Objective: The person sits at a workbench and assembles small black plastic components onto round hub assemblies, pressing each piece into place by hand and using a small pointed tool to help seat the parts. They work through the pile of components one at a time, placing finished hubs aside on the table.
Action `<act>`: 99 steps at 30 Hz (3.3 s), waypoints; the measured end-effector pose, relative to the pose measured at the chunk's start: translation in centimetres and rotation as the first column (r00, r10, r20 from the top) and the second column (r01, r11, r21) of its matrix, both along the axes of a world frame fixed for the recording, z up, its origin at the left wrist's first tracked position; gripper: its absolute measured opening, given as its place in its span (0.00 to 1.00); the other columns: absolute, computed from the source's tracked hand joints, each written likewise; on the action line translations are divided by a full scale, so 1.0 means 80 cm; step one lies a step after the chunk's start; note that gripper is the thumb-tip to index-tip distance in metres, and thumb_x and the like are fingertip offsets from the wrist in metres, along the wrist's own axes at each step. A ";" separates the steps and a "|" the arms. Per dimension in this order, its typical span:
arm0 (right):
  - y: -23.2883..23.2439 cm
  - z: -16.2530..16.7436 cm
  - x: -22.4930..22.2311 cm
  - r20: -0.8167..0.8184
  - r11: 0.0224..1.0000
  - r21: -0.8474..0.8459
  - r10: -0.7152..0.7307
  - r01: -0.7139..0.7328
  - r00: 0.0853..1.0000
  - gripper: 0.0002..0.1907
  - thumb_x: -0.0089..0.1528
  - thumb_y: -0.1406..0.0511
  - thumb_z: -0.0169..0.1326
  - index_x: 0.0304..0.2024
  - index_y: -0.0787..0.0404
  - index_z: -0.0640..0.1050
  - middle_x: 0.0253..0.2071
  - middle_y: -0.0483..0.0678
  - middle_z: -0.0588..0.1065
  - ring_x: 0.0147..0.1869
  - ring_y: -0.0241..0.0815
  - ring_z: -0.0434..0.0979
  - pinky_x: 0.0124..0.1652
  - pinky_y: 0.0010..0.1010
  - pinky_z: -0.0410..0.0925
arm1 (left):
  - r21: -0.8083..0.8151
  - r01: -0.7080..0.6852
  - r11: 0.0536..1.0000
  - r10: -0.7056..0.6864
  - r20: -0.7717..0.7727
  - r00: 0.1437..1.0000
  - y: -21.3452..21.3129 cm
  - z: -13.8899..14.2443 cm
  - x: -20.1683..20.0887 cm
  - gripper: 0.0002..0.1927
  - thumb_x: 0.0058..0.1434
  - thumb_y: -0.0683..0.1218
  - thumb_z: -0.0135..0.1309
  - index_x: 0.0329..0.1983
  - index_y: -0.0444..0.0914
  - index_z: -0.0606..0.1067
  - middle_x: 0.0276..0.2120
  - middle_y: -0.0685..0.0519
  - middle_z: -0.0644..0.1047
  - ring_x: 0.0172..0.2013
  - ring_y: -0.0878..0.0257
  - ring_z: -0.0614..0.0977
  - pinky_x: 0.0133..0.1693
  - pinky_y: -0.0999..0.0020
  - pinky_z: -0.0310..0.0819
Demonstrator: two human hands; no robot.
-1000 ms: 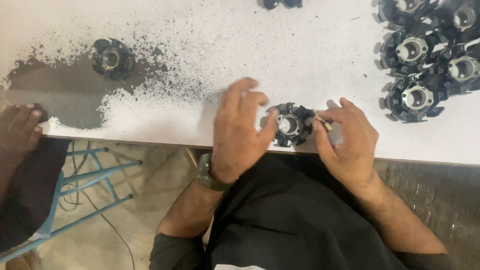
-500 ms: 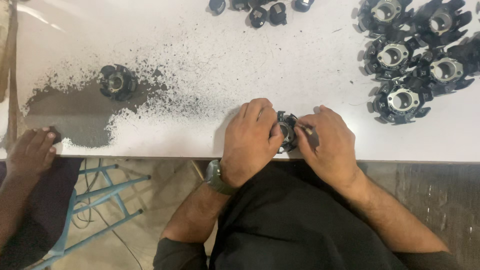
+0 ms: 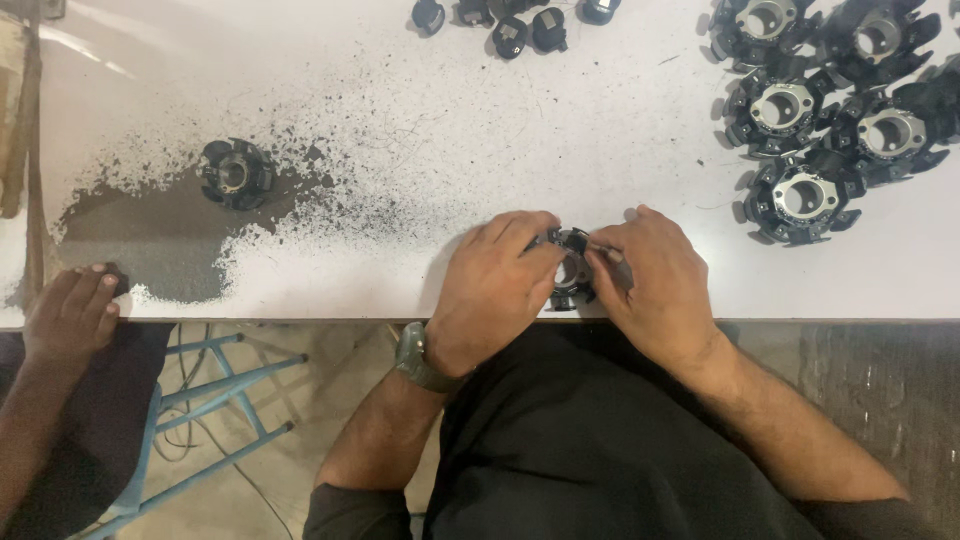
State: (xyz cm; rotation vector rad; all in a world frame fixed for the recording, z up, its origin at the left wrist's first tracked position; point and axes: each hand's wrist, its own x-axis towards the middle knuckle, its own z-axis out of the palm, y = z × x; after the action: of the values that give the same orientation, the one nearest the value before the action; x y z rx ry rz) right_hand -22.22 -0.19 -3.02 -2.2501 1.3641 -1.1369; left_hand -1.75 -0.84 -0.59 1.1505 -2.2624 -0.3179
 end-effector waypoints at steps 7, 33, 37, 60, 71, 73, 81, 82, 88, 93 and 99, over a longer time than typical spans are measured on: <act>0.005 -0.003 -0.006 0.014 0.996 -0.066 0.052 -0.051 0.999 0.14 0.57 0.73 0.64 0.45 0.61 0.76 0.43 0.50 0.77 0.51 0.52 0.79 0.66 0.54 0.66 | 0.118 -0.141 0.983 0.155 -0.122 0.980 0.001 -0.010 -0.011 0.06 0.64 0.40 0.59 0.44 0.37 0.78 0.44 0.53 0.79 0.42 0.53 0.82 0.45 0.59 0.78; 0.011 -0.020 0.008 -0.102 0.983 -0.182 -0.005 -0.013 0.995 0.19 0.56 0.76 0.67 0.46 0.58 0.77 0.45 0.47 0.77 0.55 0.49 0.77 0.68 0.51 0.64 | 0.004 -0.207 0.978 0.203 -0.213 0.956 0.020 -0.039 -0.019 0.10 0.58 0.37 0.56 0.43 0.33 0.74 0.50 0.45 0.78 0.49 0.48 0.82 0.49 0.57 0.80; 0.012 -0.028 0.007 -0.153 0.988 -0.157 -0.023 -0.001 0.988 0.17 0.58 0.74 0.68 0.45 0.56 0.78 0.45 0.47 0.77 0.54 0.49 0.76 0.69 0.50 0.64 | 0.022 -0.211 0.977 0.211 -0.197 0.957 0.022 -0.044 -0.022 0.08 0.59 0.37 0.56 0.42 0.33 0.74 0.50 0.45 0.78 0.50 0.49 0.82 0.49 0.58 0.80; -0.020 -0.023 -0.066 -0.150 0.998 -0.038 -0.062 0.057 0.987 0.07 0.71 0.72 0.62 0.47 0.66 0.76 0.42 0.54 0.76 0.46 0.50 0.79 0.70 0.45 0.69 | 0.330 -0.241 0.913 0.260 -0.012 0.966 -0.053 -0.018 0.222 0.57 0.52 0.46 0.67 0.79 0.36 0.45 0.68 0.37 0.67 0.66 0.45 0.72 0.68 0.45 0.64; 0.010 -0.012 -0.060 0.172 0.994 0.044 -0.104 0.097 0.980 0.09 0.70 0.71 0.59 0.50 0.64 0.73 0.45 0.52 0.77 0.52 0.46 0.81 0.70 0.48 0.68 | 0.231 0.339 0.912 -0.372 0.115 0.921 -0.046 0.018 0.049 0.56 0.47 0.49 0.64 0.77 0.41 0.49 0.70 0.38 0.63 0.69 0.39 0.63 0.66 0.37 0.49; 0.017 -0.008 -0.057 0.220 0.998 0.016 -0.070 0.068 0.973 0.11 0.70 0.71 0.58 0.51 0.64 0.71 0.47 0.52 0.77 0.59 0.48 0.82 0.72 0.50 0.68 | 0.188 0.283 0.940 -0.292 0.019 0.956 -0.035 0.026 0.048 0.48 0.51 0.50 0.63 0.74 0.41 0.55 0.71 0.38 0.63 0.70 0.39 0.63 0.67 0.41 0.53; 0.000 -0.006 -0.007 0.091 1.000 -0.005 0.009 -0.008 0.996 0.11 0.61 0.73 0.62 0.45 0.63 0.75 0.40 0.53 0.78 0.49 0.56 0.80 0.64 0.49 0.69 | 0.157 -0.165 0.974 0.174 -0.047 0.984 0.006 -0.008 -0.011 0.14 0.54 0.51 0.68 0.34 0.38 0.78 0.56 0.42 0.74 0.63 0.42 0.69 0.60 0.44 0.60; -0.002 -0.006 -0.002 0.059 1.000 0.006 0.005 -0.006 0.998 0.12 0.60 0.73 0.62 0.44 0.62 0.75 0.39 0.52 0.77 0.46 0.57 0.79 0.63 0.50 0.69 | 0.159 -0.162 0.974 0.174 -0.062 0.983 0.005 -0.010 -0.013 0.12 0.55 0.49 0.66 0.34 0.38 0.78 0.56 0.43 0.74 0.64 0.44 0.71 0.62 0.45 0.62; -0.001 -0.006 0.006 0.019 1.000 -0.019 -0.004 0.004 1.000 0.12 0.60 0.73 0.62 0.44 0.62 0.75 0.34 0.52 0.74 0.42 0.57 0.76 0.63 0.50 0.69 | 0.134 -0.141 0.981 0.151 -0.074 0.986 0.015 0.003 0.013 0.06 0.60 0.42 0.61 0.35 0.37 0.76 0.58 0.45 0.74 0.65 0.44 0.73 0.63 0.49 0.65; 0.002 -0.010 0.005 0.037 1.000 -0.030 -0.003 0.004 0.999 0.12 0.59 0.73 0.63 0.44 0.63 0.75 0.35 0.53 0.75 0.43 0.60 0.76 0.59 0.49 0.69 | 0.133 -0.123 0.984 0.108 0.109 0.988 0.021 0.016 0.020 0.08 0.58 0.42 0.62 0.38 0.36 0.76 0.58 0.43 0.72 0.65 0.42 0.71 0.64 0.48 0.66; 0.006 -0.014 -0.002 0.098 1.000 -0.002 0.024 -0.024 0.995 0.13 0.60 0.73 0.61 0.46 0.63 0.73 0.40 0.50 0.76 0.46 0.54 0.78 0.67 0.53 0.67 | 0.028 -0.083 0.996 0.083 0.005 0.997 0.027 0.033 0.015 0.16 0.59 0.44 0.63 0.48 0.36 0.75 0.64 0.42 0.67 0.68 0.43 0.68 0.66 0.46 0.64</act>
State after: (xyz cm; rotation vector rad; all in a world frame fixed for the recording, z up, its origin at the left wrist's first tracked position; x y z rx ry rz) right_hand -22.42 0.33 -4.14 -2.1748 1.2956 -1.2231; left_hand -0.52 1.31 2.09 1.2562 -2.2129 -0.3156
